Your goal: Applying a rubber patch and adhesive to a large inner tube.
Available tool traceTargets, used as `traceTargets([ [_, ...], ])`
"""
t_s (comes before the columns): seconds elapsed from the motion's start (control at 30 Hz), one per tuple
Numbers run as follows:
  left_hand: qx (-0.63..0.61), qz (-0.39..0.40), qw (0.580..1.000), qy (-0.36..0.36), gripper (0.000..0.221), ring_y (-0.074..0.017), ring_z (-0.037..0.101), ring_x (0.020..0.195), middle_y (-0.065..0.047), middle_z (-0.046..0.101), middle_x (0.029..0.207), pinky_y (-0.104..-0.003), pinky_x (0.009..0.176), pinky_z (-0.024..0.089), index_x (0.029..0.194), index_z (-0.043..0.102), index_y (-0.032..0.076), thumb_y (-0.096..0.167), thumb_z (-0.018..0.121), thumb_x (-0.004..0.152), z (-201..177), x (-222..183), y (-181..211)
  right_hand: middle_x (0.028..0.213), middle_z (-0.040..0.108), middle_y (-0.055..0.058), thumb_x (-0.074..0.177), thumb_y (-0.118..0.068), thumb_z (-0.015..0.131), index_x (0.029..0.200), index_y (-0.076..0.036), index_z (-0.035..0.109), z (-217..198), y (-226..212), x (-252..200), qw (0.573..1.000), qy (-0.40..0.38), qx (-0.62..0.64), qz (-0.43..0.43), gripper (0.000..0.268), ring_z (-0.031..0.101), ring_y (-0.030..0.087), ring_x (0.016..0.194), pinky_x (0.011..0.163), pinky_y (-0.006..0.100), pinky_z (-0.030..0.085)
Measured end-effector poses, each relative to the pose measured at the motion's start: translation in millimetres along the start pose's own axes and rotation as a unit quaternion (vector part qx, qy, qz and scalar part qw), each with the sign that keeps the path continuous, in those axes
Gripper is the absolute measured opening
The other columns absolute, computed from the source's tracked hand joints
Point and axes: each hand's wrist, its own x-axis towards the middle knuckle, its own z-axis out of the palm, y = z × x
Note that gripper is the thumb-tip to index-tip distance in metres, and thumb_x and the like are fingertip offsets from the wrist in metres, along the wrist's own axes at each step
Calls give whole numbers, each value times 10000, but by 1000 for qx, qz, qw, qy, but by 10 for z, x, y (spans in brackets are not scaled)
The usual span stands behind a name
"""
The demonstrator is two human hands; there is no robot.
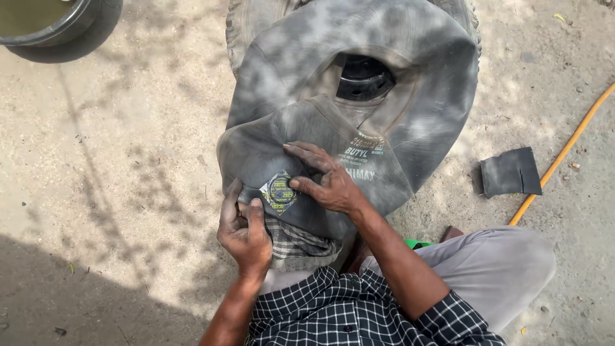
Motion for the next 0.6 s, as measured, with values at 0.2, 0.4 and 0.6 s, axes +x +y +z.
traceTargets([
  [0.2,45,7,999,14,441,7,478,565,75,490,658,-181,524,403,1416,573,-31,61,621,987,-24,-36,-206,1533,398,220,699,-417,872,1499,-114,488,224,-361,-132,995,60,-79,-33,938,390,409,1389,1136,522,334],
  [0.4,58,17,998,3,415,-1,486,534,71,522,646,-173,496,400,1386,584,-24,49,616,979,-8,45,-163,1419,577,143,818,-476,852,1399,-209,658,278,-65,270,993,61,-104,-14,668,533,326,1365,1145,492,465],
  [0.6,59,7,998,17,429,-2,513,543,68,539,641,-175,494,415,1386,584,-23,42,617,963,-7,-8,-172,1585,479,122,857,-468,781,1502,-176,554,37,113,-40,1000,-1,15,-9,743,441,338,1466,1190,512,380],
])
